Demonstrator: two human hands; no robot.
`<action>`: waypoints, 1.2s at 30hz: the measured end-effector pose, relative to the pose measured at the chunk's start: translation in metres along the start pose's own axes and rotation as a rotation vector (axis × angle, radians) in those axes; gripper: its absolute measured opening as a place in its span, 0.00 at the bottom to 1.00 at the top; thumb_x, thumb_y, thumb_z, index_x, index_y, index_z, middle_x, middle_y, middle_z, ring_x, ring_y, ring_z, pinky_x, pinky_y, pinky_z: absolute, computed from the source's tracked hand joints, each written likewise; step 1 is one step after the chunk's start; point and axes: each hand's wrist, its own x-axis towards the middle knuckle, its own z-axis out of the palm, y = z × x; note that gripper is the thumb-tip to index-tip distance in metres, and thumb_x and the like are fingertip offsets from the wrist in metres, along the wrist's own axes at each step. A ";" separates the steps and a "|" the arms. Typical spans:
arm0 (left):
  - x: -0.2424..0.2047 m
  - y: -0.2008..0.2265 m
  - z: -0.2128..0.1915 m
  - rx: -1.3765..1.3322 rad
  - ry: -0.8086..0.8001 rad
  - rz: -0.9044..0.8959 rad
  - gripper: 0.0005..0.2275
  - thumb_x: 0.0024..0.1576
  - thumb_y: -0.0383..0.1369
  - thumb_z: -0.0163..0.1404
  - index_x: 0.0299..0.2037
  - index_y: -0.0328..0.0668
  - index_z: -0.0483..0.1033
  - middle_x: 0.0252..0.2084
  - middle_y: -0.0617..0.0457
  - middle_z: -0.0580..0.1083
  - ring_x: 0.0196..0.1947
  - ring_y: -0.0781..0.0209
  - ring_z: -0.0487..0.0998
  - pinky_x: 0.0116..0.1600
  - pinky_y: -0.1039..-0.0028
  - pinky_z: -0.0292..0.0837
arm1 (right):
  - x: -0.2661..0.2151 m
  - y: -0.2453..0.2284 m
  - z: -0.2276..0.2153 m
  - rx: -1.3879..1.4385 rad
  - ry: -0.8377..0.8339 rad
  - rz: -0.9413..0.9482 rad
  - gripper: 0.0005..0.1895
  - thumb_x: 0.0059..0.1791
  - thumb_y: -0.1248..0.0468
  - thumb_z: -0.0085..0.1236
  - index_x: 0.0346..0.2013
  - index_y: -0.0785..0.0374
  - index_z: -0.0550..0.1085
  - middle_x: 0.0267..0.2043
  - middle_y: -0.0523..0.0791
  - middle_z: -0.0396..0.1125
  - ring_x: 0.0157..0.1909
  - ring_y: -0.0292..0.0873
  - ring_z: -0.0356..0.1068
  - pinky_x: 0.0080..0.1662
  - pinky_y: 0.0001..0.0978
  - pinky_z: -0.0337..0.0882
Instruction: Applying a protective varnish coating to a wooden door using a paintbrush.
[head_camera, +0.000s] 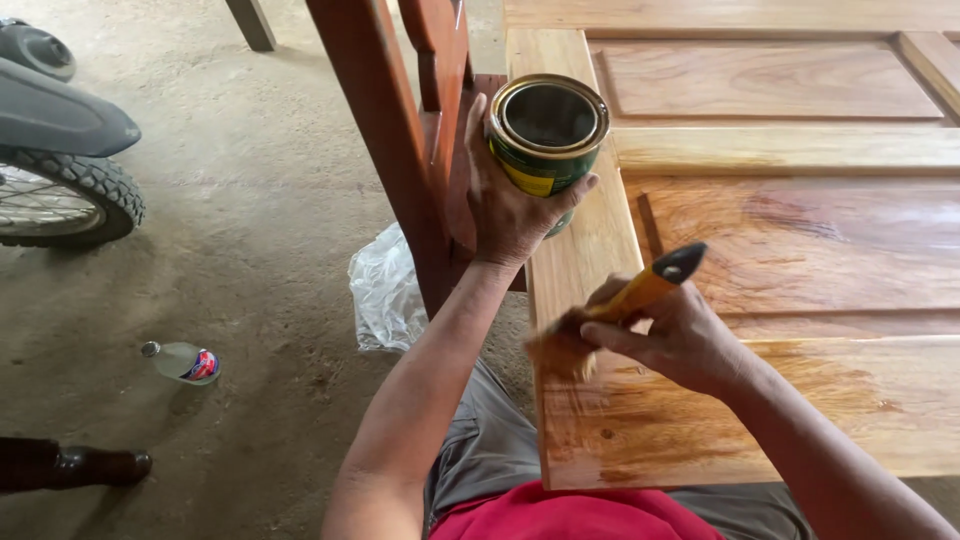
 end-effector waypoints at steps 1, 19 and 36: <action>0.000 -0.001 0.000 -0.012 -0.004 0.006 0.56 0.44 0.50 0.72 0.76 0.35 0.45 0.70 0.37 0.63 0.71 0.43 0.70 0.75 0.59 0.70 | 0.002 -0.007 0.003 -0.152 0.079 -0.081 0.06 0.46 0.67 0.64 0.37 0.63 0.79 0.33 0.43 0.75 0.32 0.37 0.75 0.30 0.31 0.75; -0.001 -0.007 0.000 -0.039 -0.004 0.034 0.55 0.46 0.50 0.71 0.75 0.37 0.44 0.66 0.40 0.65 0.65 0.51 0.73 0.70 0.65 0.74 | -0.122 0.041 0.018 0.012 -0.071 -0.111 0.10 0.48 0.66 0.70 0.42 0.61 0.79 0.36 0.43 0.72 0.38 0.39 0.71 0.38 0.32 0.73; -0.002 -0.007 0.001 -0.024 -0.009 0.036 0.55 0.46 0.51 0.71 0.75 0.38 0.44 0.65 0.41 0.66 0.65 0.52 0.74 0.69 0.67 0.75 | -0.101 0.022 0.072 -0.029 0.299 -0.155 0.08 0.40 0.71 0.69 0.32 0.64 0.79 0.28 0.39 0.72 0.29 0.31 0.71 0.30 0.24 0.68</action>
